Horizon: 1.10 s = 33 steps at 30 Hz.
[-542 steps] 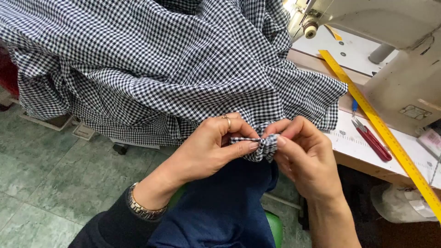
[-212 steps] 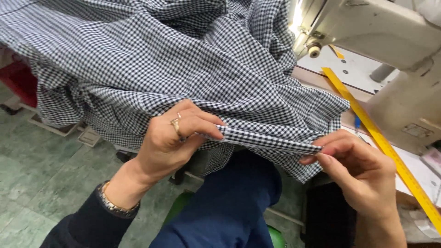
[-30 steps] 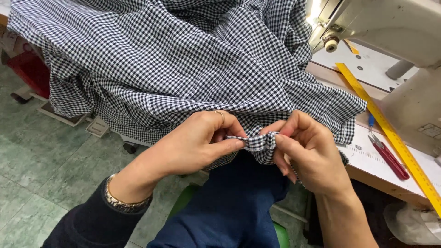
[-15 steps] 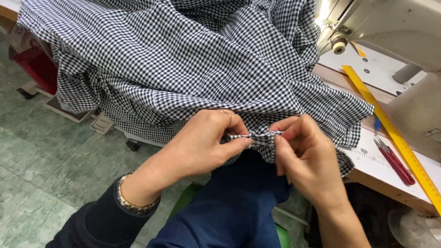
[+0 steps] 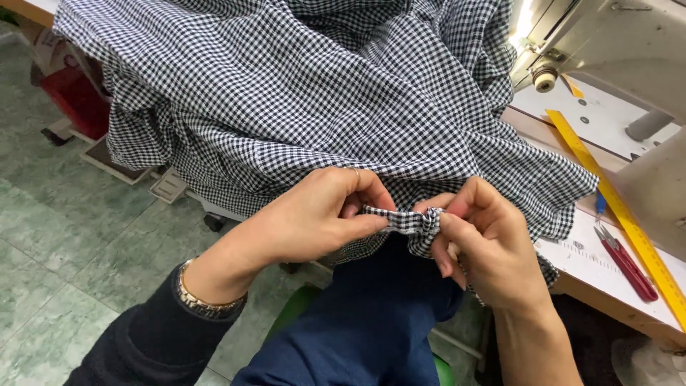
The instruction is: The person is folding and pinching the edge of a checkered fabric garment at a sewing workstation to prepare a hem.
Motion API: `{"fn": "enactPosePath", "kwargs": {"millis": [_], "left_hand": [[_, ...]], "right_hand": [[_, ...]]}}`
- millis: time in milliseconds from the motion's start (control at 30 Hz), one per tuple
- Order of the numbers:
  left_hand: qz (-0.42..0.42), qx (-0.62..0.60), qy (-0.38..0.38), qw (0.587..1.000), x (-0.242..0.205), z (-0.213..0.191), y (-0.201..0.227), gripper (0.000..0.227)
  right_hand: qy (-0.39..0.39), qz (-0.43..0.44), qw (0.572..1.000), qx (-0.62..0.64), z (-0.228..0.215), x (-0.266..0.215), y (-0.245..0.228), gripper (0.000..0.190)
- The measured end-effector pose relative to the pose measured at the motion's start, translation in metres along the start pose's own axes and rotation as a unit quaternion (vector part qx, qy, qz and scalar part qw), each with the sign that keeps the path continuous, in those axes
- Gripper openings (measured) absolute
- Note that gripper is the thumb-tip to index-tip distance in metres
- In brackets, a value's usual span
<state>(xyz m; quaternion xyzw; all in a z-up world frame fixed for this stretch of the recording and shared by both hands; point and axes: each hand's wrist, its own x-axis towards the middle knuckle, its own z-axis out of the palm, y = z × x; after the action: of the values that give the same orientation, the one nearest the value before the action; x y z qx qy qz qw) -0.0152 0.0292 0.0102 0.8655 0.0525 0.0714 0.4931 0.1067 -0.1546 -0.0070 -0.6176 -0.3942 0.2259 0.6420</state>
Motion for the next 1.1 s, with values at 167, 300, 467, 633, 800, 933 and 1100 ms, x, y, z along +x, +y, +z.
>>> {"fn": "enactPosePath", "kwargs": {"millis": [167,300,467,633,800,933,1100], "left_hand": [[0.071,-0.012,0.038,0.997,0.000,0.003,-0.002,0.007],[0.148,0.017,0.095,0.984,-0.004,-0.010,-0.006,0.025],[0.232,0.133,0.224,0.937,-0.004,-0.041,-0.017,0.029],[0.303,0.176,0.347,0.870,-0.002,-0.059,-0.032,0.023],[0.405,0.296,0.393,0.770,-0.007,-0.041,-0.069,0.015],[0.274,0.316,0.395,0.818,0.002,-0.035,-0.093,0.047],[0.179,0.350,0.405,0.826,0.040,-0.072,-0.112,0.083]], "right_hand": [[-0.040,-0.005,0.993,0.109,0.003,0.000,0.009,0.013],[-0.064,-0.048,0.977,0.199,-0.013,0.001,0.010,0.009],[-0.029,-0.067,0.971,0.226,-0.037,0.004,0.015,0.008],[-0.013,-0.076,0.962,0.262,-0.039,0.009,0.014,0.007],[-0.028,-0.108,0.952,0.285,-0.039,0.017,0.008,0.008],[-0.058,-0.140,0.947,0.285,-0.026,0.025,-0.020,0.013],[-0.022,-0.176,0.944,0.279,-0.055,0.036,-0.031,0.002]]}}
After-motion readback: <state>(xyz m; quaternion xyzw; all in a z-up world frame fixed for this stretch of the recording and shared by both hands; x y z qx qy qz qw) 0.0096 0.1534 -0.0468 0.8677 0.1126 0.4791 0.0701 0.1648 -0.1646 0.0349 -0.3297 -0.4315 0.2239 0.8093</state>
